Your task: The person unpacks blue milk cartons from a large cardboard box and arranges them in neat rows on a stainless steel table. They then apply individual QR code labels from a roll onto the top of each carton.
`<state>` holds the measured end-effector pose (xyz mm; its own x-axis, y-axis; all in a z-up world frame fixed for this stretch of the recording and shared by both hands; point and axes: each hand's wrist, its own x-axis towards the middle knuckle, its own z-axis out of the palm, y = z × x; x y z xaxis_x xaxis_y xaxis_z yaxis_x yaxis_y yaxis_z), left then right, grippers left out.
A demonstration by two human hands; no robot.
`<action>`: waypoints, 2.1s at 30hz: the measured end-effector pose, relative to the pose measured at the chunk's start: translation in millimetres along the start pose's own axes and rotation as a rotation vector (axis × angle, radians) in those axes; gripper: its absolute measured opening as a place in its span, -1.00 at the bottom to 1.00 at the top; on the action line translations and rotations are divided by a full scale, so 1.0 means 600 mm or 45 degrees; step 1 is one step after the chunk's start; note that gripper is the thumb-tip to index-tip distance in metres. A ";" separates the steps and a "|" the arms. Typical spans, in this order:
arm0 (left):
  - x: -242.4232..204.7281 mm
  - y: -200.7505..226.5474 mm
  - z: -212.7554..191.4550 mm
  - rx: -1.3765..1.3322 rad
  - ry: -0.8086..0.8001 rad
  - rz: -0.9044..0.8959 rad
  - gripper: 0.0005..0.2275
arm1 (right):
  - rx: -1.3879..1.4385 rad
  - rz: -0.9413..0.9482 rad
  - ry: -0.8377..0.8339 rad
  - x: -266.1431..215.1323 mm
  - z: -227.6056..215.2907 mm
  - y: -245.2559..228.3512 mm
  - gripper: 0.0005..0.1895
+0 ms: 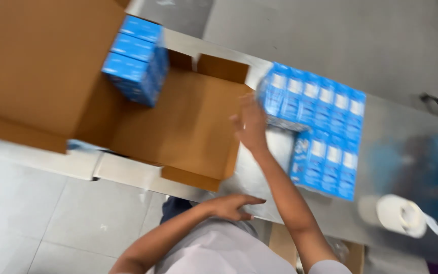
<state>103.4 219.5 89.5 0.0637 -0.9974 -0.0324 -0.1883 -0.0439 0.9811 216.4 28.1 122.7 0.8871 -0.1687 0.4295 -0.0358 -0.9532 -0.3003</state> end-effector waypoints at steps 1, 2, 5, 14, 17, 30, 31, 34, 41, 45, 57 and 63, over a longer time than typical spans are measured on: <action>-0.042 0.030 -0.022 -0.072 -0.006 -0.099 -0.38 | 0.259 -0.269 -0.061 0.025 -0.001 -0.089 -0.42; -0.086 0.049 -0.038 -0.061 0.025 -0.112 -0.38 | 0.282 -0.297 -0.059 0.048 0.015 -0.147 -0.42; -0.209 0.095 -0.074 -0.327 0.312 -0.145 -0.44 | 0.315 -0.562 -0.208 0.114 0.068 -0.297 -0.25; -0.375 0.085 -0.089 -0.810 0.800 -0.232 -0.45 | 0.253 -0.504 -0.006 0.192 0.191 -0.379 -0.14; -0.384 0.079 -0.097 -0.860 0.812 -0.203 -0.47 | 0.288 -0.469 0.045 0.166 0.187 -0.346 -0.28; -0.288 0.053 -0.161 -0.745 0.649 -0.168 -0.57 | 0.227 0.271 -0.233 -0.019 0.058 -0.223 -0.18; -0.274 0.044 -0.157 -0.780 0.695 -0.127 -0.60 | 0.241 0.319 -0.269 -0.036 0.043 -0.215 -0.20; -0.238 0.049 -0.154 -0.723 0.732 -0.137 -0.63 | 0.200 0.211 -0.217 -0.098 -0.007 -0.150 -0.18; -0.162 0.037 -0.113 -0.682 0.728 -0.210 -0.67 | -0.038 0.429 -0.470 -0.222 -0.120 0.052 -0.25; -0.109 0.037 -0.096 -0.722 0.728 -0.270 -0.68 | -0.344 0.357 -0.384 -0.208 -0.175 0.111 -0.22; 0.017 -0.053 -0.041 -0.018 0.682 -0.347 -0.15 | 0.064 0.449 0.064 -0.264 -0.092 -0.054 -0.26; 0.019 -0.031 -0.031 -0.011 0.656 -0.409 -0.07 | 0.012 0.376 -0.056 -0.294 -0.066 -0.022 -0.22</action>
<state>125.9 210.1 74.4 0.5827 -0.7786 -0.2331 -0.0733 -0.3360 0.9390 42.1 60.8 84.8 0.8578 -0.4274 0.2854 -0.2915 -0.8620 -0.4147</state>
